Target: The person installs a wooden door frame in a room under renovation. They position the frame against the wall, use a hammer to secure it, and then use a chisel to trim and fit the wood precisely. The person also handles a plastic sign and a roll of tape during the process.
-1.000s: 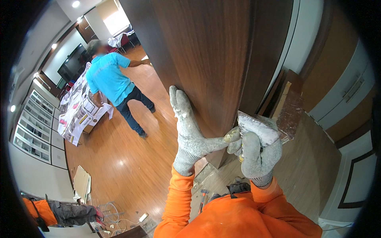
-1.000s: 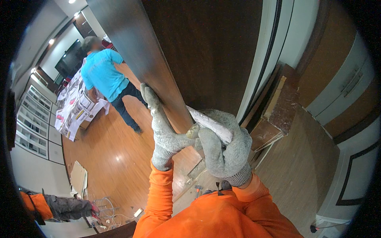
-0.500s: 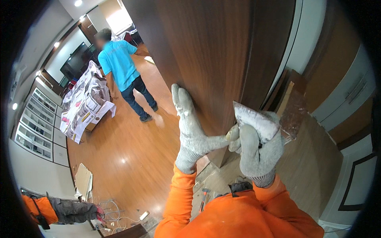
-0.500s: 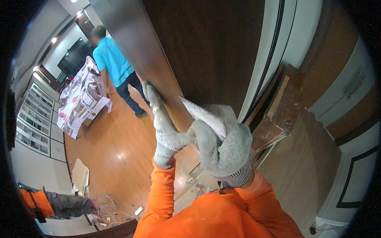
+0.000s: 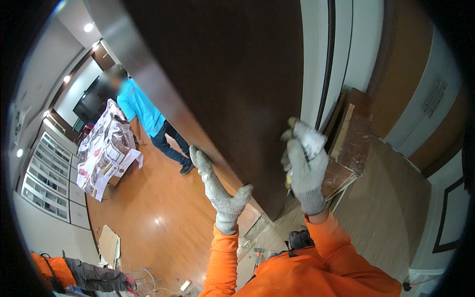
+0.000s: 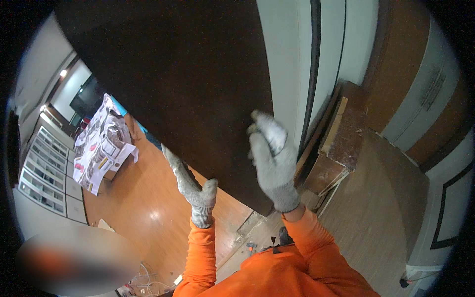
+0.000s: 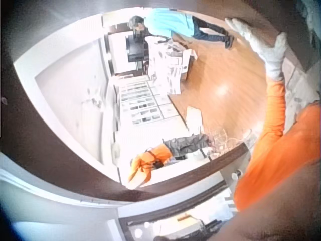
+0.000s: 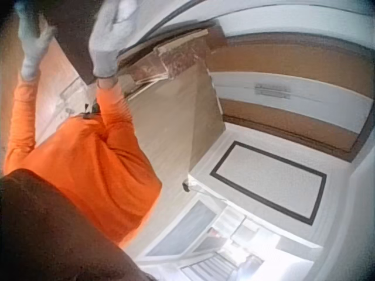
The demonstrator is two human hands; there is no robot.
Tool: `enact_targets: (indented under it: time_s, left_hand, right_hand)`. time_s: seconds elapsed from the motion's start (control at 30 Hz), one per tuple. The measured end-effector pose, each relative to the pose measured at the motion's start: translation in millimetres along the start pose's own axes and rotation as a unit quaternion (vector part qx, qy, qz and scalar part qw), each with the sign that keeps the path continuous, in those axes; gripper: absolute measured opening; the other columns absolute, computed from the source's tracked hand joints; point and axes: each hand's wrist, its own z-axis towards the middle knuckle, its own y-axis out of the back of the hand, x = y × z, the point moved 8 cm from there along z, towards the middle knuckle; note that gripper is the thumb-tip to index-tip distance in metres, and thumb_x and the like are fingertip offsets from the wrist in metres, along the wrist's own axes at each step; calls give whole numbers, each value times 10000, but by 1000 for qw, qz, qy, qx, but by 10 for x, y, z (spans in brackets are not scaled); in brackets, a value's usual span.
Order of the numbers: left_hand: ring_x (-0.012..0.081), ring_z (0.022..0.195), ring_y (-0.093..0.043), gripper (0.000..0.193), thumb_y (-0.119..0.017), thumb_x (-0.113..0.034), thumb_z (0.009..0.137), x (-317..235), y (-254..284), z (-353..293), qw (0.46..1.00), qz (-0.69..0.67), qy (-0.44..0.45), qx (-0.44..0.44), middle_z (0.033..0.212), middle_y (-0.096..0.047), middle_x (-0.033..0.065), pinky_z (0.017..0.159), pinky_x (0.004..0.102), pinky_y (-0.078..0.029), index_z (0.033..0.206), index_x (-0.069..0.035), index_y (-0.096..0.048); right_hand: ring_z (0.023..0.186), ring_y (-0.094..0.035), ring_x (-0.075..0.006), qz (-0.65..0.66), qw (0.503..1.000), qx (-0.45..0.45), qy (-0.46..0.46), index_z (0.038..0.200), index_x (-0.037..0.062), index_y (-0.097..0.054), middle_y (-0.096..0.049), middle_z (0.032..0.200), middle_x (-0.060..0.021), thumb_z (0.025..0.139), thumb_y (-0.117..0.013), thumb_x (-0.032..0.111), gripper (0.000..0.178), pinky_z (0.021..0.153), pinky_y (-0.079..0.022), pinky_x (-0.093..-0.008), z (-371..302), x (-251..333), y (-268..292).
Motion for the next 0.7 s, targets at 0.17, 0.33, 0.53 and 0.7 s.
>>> enact_targets:
  time_s: [0.17, 0.33, 0.53, 0.7]
  left_hand:
    - [354, 1384, -461, 806, -587, -262, 846, 163, 11, -542, 985, 52, 87, -143, 1519, -450, 269, 1173, 433, -319, 1522, 102, -344]
    - [293, 1215, -538, 620, -430, -424, 1050, -7, -104, -758, 946, 45, 133, -292, 1371, -543, 197, 1033, 420, -447, 1450, 49, -442]
    - [368, 1168, -569, 566, -333, -374, 1097, -8, 185, -1257, 844, 396, 129, -338, 1353, -539, 291, 1002, 486, -477, 1391, 93, -457]
    - [347, 1197, -540, 687, -311, -515, 1091, -424, -46, -1032, 740, 499, 134, -430, 1393, -511, 277, 1067, 490, -432, 1386, 84, -474]
  right_hand:
    - [1162, -652, -263, -13, 994, 49, 99, 1377, -20, -581, -676, 1236, -188, 980, -668, 117, 429, 1017, -505, -356, 604, -135, 222]
    - [1059, -694, -279, 20, 987, 123, 100, 1243, -48, -658, -702, 1190, -197, 918, -724, 57, 348, 917, -543, -356, 828, -389, 267]
    - [968, -725, -338, -17, 961, 246, 124, 1149, 12, -720, -730, 1106, -189, 883, -763, 149, 303, 832, -574, -376, 914, -493, 224]
    - [1021, -725, -319, 22, 947, 292, 132, 1138, 76, -742, -732, 1151, -147, 860, -782, 179, 299, 830, -595, -392, 986, -570, 211]
